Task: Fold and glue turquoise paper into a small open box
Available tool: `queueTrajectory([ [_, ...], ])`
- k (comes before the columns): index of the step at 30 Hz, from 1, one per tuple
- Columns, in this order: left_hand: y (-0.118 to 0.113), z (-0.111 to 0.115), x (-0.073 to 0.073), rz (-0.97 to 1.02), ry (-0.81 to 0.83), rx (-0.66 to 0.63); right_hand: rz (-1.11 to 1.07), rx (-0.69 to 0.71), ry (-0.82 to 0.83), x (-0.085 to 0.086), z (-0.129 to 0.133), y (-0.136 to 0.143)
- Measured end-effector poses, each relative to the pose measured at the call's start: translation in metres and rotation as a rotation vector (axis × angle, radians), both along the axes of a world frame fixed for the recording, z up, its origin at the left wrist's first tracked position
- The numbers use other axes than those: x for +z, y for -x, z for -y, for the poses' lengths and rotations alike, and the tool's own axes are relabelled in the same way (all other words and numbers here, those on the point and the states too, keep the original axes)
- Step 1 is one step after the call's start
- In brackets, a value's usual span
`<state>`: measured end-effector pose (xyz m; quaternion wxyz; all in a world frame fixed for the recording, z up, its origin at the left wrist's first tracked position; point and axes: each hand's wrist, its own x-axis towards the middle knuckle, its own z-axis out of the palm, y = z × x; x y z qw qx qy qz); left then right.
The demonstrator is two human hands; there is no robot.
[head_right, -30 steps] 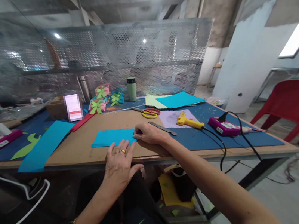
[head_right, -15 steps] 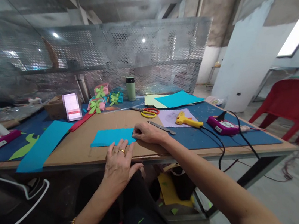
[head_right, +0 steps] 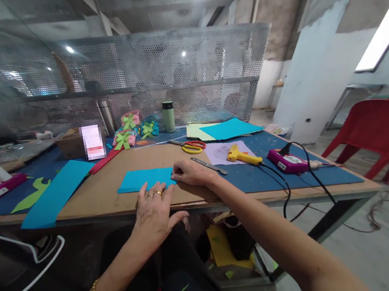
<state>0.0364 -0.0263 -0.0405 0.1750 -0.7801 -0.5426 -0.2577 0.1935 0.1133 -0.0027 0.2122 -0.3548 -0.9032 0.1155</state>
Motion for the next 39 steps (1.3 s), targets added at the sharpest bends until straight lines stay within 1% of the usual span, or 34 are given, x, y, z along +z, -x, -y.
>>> queueTrajectory([
  [3, -0.001, -0.004, 0.007, -0.007, -0.011, 0.013, -0.005, 0.01, 0.003, 0.0, 0.001, -0.001],
  [5, -0.001, -0.006, 0.008, -0.016, -0.022, 0.008, -0.013, 0.015, 0.005, 0.0, 0.001, -0.001],
  [12, 0.002, -0.006, -0.001, -0.024, -0.058, -0.007, -0.006, -0.04, -0.008, 0.002, 0.006, 0.001],
  [18, 0.001, -0.005, -0.002, -0.022, -0.054, -0.006, 0.019, -0.099, -0.013, 0.005, 0.012, 0.004],
  [23, 0.003, -0.008, 0.004, -0.012, -0.033, -0.022, 0.002, -0.053, 0.022, 0.005, 0.009, 0.004],
  [28, 0.008, -0.016, 0.013, 0.001, 0.038, -0.084, 0.003, -0.036, 0.028, 0.003, 0.006, 0.002],
  [34, 0.013, -0.023, 0.016, -0.022, 0.052, -0.141, -0.009, -0.018, 0.019, 0.0, 0.004, 0.0],
  [36, 0.015, -0.023, 0.017, -0.034, 0.067, -0.163, -0.043, -0.028, -0.005, -0.002, 0.005, -0.004],
  [37, 0.015, -0.023, 0.017, -0.037, 0.075, -0.17, -0.063, -0.042, -0.043, -0.003, 0.006, -0.007],
  [39, 0.016, -0.023, 0.017, -0.04, 0.084, -0.182, -0.083, -0.087, -0.174, -0.005, 0.011, -0.014],
])
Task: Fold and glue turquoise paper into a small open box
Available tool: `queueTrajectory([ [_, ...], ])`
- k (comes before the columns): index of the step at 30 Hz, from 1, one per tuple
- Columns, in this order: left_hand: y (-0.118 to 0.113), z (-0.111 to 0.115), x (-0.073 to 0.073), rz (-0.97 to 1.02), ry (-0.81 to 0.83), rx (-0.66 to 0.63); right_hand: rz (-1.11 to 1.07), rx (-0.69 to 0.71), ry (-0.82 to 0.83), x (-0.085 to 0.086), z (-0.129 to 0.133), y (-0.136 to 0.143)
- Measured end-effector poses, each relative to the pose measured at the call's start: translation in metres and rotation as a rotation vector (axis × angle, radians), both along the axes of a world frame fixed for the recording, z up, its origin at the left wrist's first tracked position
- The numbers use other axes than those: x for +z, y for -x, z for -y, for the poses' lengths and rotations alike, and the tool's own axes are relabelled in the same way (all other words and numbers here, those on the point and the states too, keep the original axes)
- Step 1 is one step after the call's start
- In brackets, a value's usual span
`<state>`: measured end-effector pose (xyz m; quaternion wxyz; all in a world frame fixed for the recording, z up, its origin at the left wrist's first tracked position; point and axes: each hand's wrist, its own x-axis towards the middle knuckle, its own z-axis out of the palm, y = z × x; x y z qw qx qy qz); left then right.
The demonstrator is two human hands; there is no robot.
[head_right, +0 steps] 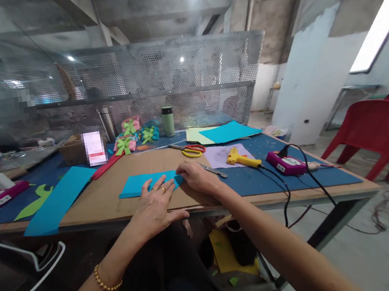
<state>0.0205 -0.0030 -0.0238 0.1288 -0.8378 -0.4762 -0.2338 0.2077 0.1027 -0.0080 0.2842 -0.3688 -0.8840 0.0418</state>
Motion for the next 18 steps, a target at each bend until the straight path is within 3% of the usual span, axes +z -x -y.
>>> queueTrajectory([
  [4, -0.001, -0.001, -0.004, 0.012, 0.002, -0.006, 0.135, -0.056, -0.214, 0.0, 0.024, -0.014],
  [9, -0.003, -0.003, -0.009, 0.028, -0.014, -0.008, 0.366, -0.063, -0.213, 0.005, 0.051, -0.015],
  [18, -0.003, -0.001, -0.005, 0.019, -0.016, -0.006, 0.337, -0.077, -0.246, -0.002, 0.046, -0.014],
])
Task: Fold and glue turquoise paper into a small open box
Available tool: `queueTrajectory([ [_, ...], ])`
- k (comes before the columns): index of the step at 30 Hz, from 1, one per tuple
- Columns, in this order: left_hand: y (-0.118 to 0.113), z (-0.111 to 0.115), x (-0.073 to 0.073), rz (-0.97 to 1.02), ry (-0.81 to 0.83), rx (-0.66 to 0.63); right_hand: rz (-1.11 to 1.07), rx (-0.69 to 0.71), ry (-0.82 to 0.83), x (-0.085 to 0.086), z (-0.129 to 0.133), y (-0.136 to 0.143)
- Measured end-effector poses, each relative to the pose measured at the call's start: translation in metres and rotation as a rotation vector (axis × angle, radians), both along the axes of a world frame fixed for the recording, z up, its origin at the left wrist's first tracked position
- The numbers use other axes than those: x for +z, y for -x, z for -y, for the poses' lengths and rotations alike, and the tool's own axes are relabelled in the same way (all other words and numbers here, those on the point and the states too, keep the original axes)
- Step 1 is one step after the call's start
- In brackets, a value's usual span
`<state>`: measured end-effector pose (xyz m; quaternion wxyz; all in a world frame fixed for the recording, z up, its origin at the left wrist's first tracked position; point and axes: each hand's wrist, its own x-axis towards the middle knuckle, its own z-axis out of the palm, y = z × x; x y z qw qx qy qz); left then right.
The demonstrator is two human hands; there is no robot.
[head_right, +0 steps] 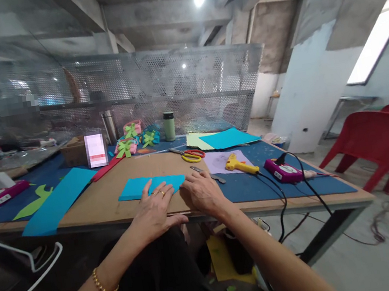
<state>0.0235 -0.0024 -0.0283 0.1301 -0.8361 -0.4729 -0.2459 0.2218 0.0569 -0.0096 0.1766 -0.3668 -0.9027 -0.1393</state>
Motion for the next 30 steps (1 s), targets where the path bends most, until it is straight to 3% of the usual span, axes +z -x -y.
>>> queueTrajectory([
  [5, 0.008, -0.003, 0.003, -0.018, 0.039, -0.024, -0.027, -0.005, 0.004, -0.003, 0.001, -0.001],
  [15, 0.02, -0.009, 0.005, -0.054, 0.136, -0.085, 0.115, 0.032, -0.098, -0.003, -0.001, 0.001],
  [21, 0.01, -0.023, 0.03, 0.002, 0.21, -0.026, 0.138, -0.002, -0.077, 0.003, 0.002, 0.004],
  [26, -0.006, -0.051, 0.054, 0.074, 0.419, 0.216, 0.056, -0.031, -0.018, 0.002, 0.007, 0.005],
  [30, -0.016, -0.059, 0.061, 0.064, 0.614, 0.219, -0.031, -0.042, -0.004, -0.001, 0.01, 0.004],
])
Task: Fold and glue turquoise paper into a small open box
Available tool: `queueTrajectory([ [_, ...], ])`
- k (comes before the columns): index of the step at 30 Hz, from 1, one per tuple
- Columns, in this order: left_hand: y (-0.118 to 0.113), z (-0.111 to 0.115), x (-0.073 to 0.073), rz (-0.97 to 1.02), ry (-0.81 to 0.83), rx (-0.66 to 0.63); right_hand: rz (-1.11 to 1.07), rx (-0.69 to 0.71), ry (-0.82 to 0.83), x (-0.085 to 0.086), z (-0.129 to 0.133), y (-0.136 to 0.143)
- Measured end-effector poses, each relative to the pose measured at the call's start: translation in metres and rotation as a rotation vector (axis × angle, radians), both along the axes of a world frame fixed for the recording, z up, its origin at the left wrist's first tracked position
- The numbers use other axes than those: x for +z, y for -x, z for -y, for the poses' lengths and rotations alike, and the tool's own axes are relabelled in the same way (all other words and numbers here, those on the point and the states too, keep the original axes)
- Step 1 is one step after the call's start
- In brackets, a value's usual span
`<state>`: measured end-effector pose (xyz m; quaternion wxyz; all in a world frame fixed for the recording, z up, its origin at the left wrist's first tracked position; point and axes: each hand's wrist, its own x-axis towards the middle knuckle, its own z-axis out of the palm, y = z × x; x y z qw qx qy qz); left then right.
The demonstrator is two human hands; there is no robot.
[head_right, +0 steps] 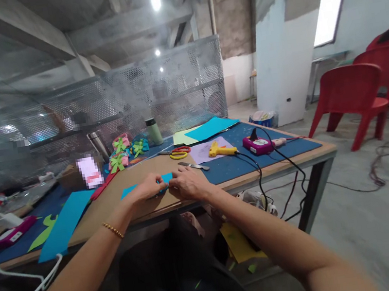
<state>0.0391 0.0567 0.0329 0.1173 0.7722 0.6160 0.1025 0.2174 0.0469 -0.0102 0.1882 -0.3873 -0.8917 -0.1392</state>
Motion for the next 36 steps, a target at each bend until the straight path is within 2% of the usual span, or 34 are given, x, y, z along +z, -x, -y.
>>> queueTrajectory([
  [5, -0.008, 0.002, 0.011, 0.015, 0.305, -0.003, -0.071, 0.025, 0.022, -0.001, -0.001, -0.002],
  [11, -0.008, -0.012, 0.017, -0.026, 0.448, 0.033, -0.11, 0.028, 0.092, -0.003, -0.009, -0.006],
  [17, -0.005, -0.027, 0.019, -0.12, 0.492, 0.022, -0.121, 0.003, 0.107, -0.004, -0.012, -0.007],
  [24, -0.005, -0.015, 0.027, -0.187, 0.443, -0.053, -0.126, -0.007, 0.106, -0.003, -0.011, -0.007],
  [36, -0.002, -0.011, 0.028, -0.273, 0.371, -0.105, -0.099, -0.009, 0.111, -0.001, -0.01, -0.007],
])
